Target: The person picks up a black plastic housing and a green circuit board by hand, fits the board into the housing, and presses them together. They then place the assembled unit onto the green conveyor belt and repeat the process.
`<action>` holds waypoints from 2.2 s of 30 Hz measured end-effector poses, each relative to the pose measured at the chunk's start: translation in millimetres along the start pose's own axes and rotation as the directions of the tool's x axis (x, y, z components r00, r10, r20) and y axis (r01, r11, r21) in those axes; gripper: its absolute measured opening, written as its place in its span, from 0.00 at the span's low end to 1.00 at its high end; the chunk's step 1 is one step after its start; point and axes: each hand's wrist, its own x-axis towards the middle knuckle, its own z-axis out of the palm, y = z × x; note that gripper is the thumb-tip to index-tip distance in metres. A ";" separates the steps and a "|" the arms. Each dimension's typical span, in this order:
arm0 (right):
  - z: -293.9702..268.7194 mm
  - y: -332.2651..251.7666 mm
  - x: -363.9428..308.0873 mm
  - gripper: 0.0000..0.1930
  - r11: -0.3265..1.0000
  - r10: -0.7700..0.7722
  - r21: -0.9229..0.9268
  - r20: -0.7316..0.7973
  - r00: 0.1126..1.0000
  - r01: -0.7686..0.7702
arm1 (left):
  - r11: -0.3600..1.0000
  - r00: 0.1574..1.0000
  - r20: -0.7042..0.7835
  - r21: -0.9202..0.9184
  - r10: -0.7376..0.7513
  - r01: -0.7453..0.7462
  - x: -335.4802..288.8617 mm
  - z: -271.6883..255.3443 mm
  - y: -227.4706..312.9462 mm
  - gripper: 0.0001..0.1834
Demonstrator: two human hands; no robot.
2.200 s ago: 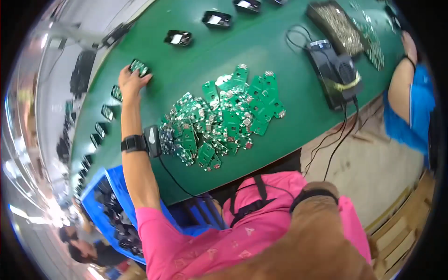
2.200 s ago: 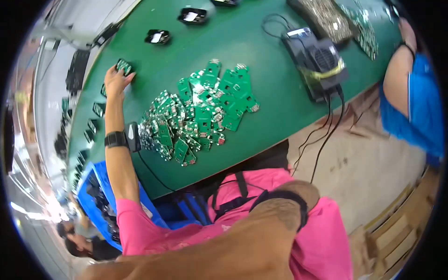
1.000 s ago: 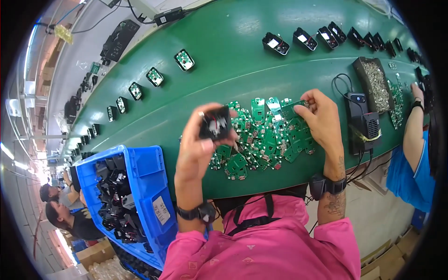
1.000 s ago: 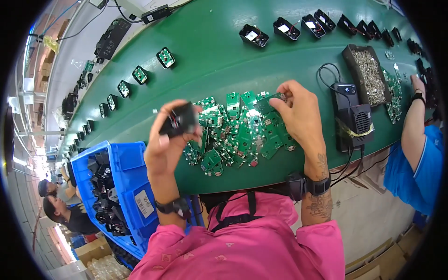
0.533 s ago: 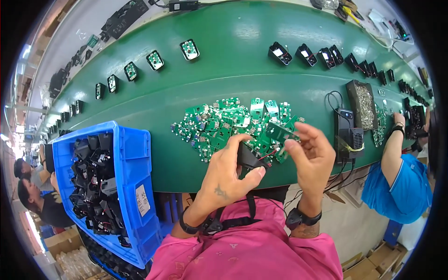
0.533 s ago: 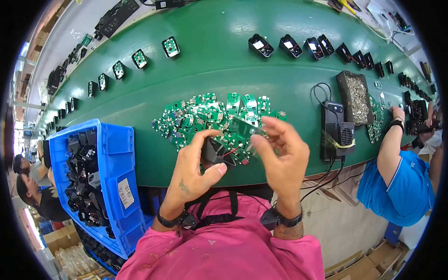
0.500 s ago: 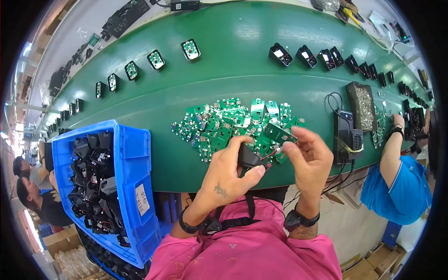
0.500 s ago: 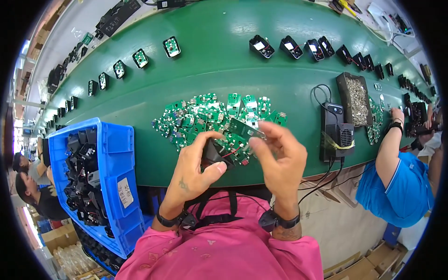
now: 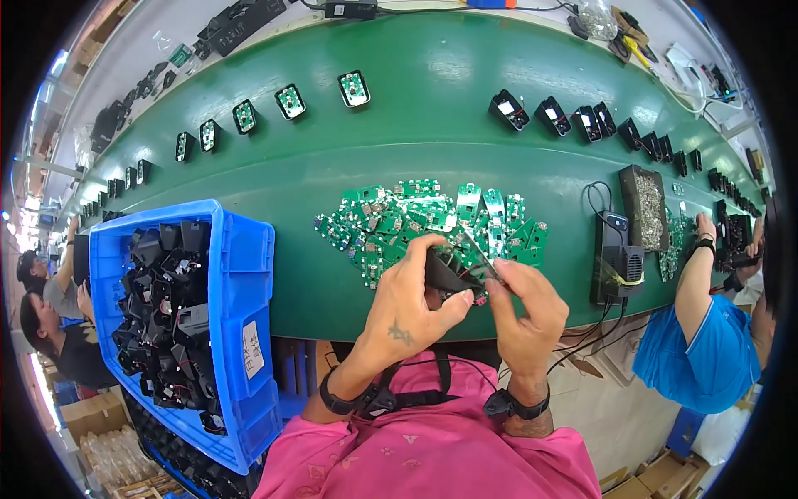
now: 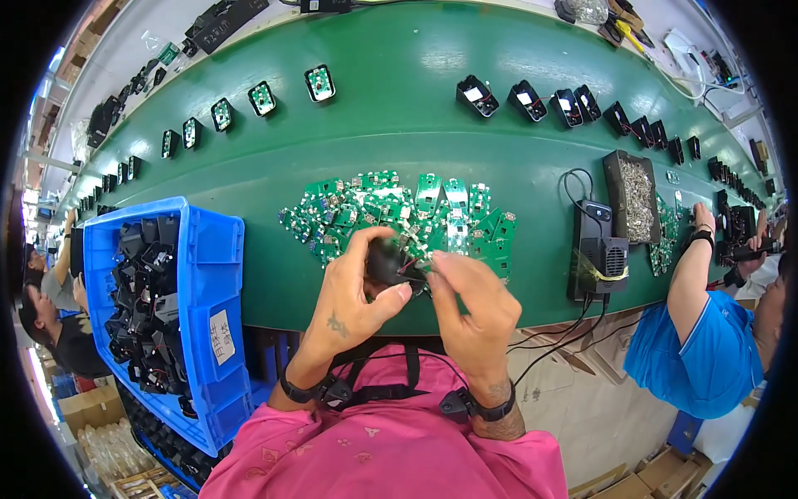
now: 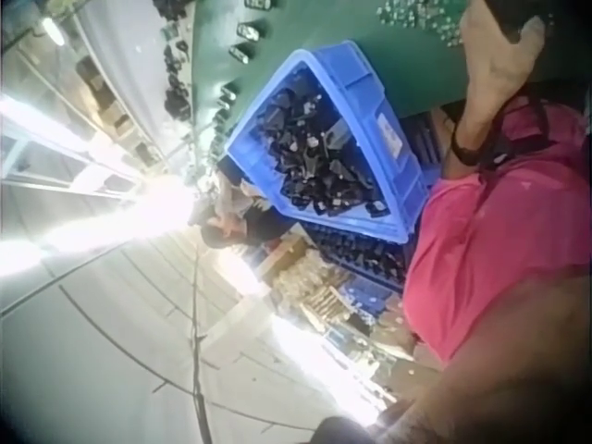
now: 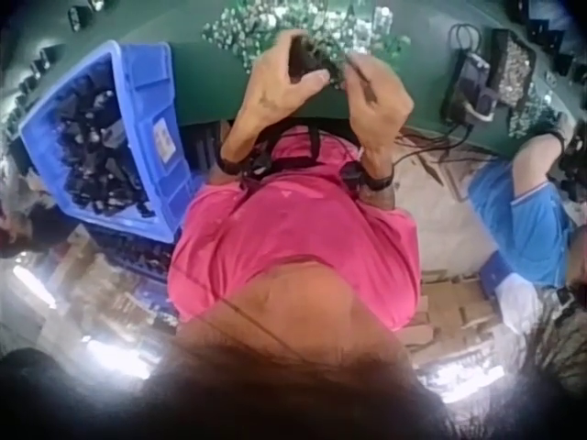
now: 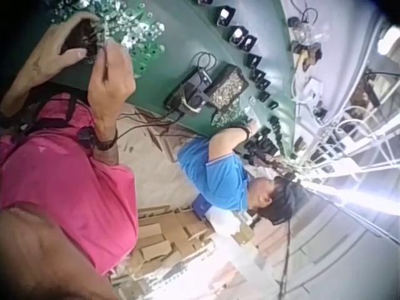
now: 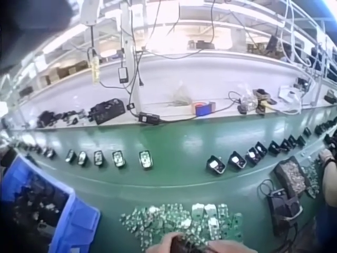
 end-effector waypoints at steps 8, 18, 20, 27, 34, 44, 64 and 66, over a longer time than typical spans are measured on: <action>1.6 0.1 -1.6 0.14 0.989 -0.149 0.000 0.016 0.989 0.149 | 0.764 0.938 0.346 -0.606 0.004 0.220 0.8 -6.0 -17.7 0.44; -13.2 -9.9 4.5 0.18 0.974 -0.221 0.012 0.256 0.941 0.225 | 0.789 0.942 0.333 -0.591 0.051 0.166 1.0 -9.6 -12.8 0.55; -16.2 -3.1 3.1 0.19 0.991 -0.129 0.053 0.272 0.953 0.119 | 0.801 0.903 0.402 -0.586 0.156 0.122 0.1 -11.8 -20.0 0.54; -29.2 -3.6 32.2 0.20 0.982 -0.005 0.143 0.662 0.749 -0.120 | 0.868 0.715 0.666 -0.465 0.212 0.175 -1.4 -12.7 -42.7 0.47; -30.3 7.5 25.2 0.12 0.896 0.205 0.187 0.631 0.749 -0.403 | 0.789 0.817 0.548 -0.576 0.180 0.213 -7.3 -1.4 -40.6 0.40; -21.2 14.3 2.8 0.08 0.441 0.557 0.555 0.446 0.700 -0.705 | 0.663 0.912 0.403 -0.703 0.074 0.257 -10.9 5.2 -29.6 0.42; -8.1 -10.8 -15.2 0.12 0.990 -0.023 0.139 0.336 0.941 -0.025 | 0.943 0.941 0.264 -0.308 0.213 -0.127 -21.9 24.2 -41.5 0.40; -6.2 -11.4 -16.0 0.12 0.992 -0.022 0.125 0.331 0.943 -0.021 | 0.931 0.943 0.292 -0.361 0.162 -0.048 -24.4 25.7 -39.1 0.39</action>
